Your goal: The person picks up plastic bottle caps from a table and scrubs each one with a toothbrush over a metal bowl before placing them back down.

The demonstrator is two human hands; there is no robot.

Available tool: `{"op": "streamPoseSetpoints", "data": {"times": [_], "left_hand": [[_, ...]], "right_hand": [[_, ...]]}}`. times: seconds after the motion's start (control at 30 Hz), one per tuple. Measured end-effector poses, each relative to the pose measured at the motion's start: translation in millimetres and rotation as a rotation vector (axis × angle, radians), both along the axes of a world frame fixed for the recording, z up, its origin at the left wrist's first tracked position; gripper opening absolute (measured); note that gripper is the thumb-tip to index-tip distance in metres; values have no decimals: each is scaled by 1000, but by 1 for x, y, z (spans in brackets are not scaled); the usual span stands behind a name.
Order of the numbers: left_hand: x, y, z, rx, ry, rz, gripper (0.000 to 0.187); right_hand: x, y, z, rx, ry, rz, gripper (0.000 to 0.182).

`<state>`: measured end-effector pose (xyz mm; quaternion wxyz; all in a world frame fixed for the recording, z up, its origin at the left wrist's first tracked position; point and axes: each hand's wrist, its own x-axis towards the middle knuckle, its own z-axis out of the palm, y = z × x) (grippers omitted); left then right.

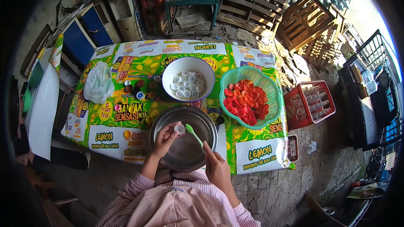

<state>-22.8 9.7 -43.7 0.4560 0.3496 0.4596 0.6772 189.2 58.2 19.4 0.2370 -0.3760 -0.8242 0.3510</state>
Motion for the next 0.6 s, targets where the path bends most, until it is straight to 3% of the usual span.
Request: {"op": "streamPoseSetpoints", "data": {"times": [0.17,0.33,0.37,0.53,0.6], "left_hand": [[2,-1,3,14,22,-19,42],[-3,-3,6,-20,38,-105,42],[-5,-3,6,-21,44,-103,42],[-5,1,0,-37,170,-51,35],[-4,0,-5,-34,164,-29,33]], "right_hand": [[3,-2,5,19,2,-19,48],[5,5,13,198,-253,94,51],[5,9,7,216,-202,93,51],[0,5,6,145,-279,123,50],[-3,1,-4,37,-141,99,46]]}}
